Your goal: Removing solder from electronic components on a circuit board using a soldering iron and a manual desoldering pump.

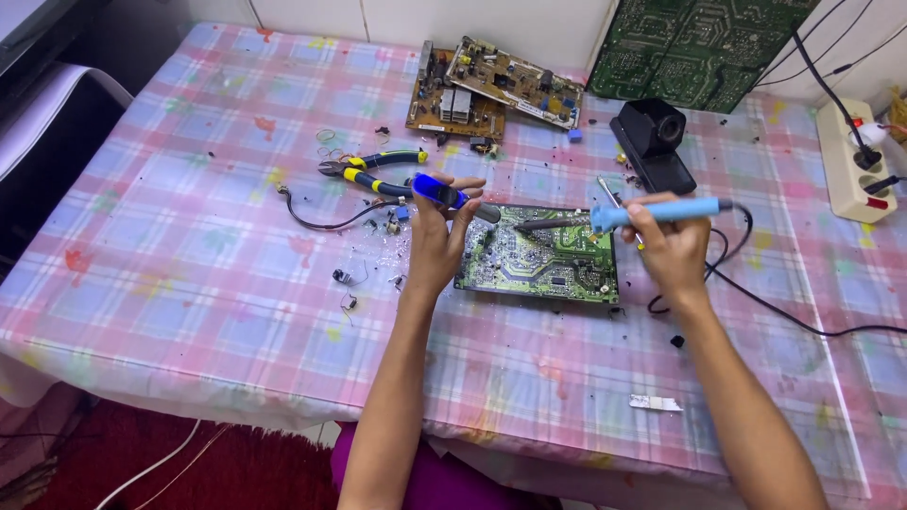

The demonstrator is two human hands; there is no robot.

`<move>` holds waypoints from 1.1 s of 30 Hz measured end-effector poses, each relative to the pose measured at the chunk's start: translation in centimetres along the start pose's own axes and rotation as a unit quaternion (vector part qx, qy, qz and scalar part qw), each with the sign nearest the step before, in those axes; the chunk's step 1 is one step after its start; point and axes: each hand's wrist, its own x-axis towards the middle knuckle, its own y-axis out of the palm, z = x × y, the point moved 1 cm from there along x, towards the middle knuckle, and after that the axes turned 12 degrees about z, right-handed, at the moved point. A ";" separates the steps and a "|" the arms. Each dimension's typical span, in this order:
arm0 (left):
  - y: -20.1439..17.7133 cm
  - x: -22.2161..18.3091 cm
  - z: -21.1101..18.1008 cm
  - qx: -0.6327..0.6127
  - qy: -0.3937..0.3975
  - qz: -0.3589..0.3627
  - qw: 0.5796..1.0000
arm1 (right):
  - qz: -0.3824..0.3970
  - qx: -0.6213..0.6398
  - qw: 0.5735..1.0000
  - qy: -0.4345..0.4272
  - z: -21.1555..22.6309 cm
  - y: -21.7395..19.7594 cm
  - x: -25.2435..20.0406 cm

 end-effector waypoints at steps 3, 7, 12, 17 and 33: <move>-0.1 0.2 -0.9 0.020 0.010 0.033 0.999 | -0.088 0.140 0.986 -0.021 -3.4 1.1 -1.1; 0.0 0.0 -0.7 -0.002 -0.002 0.036 0.999 | -0.087 0.144 0.985 -0.026 -4.0 1.2 -1.5; -0.1 -0.1 -0.2 0.003 -0.012 0.057 0.998 | -0.115 0.188 0.975 -0.036 -4.2 1.7 -1.8; -0.2 -0.1 -0.6 -0.004 -0.012 0.061 0.998 | -0.106 0.182 0.976 -0.046 -2.6 2.0 -1.4; -0.3 0.2 -1.3 0.012 -0.019 0.061 0.998 | -0.086 0.123 0.986 -0.077 -1.7 1.7 -1.6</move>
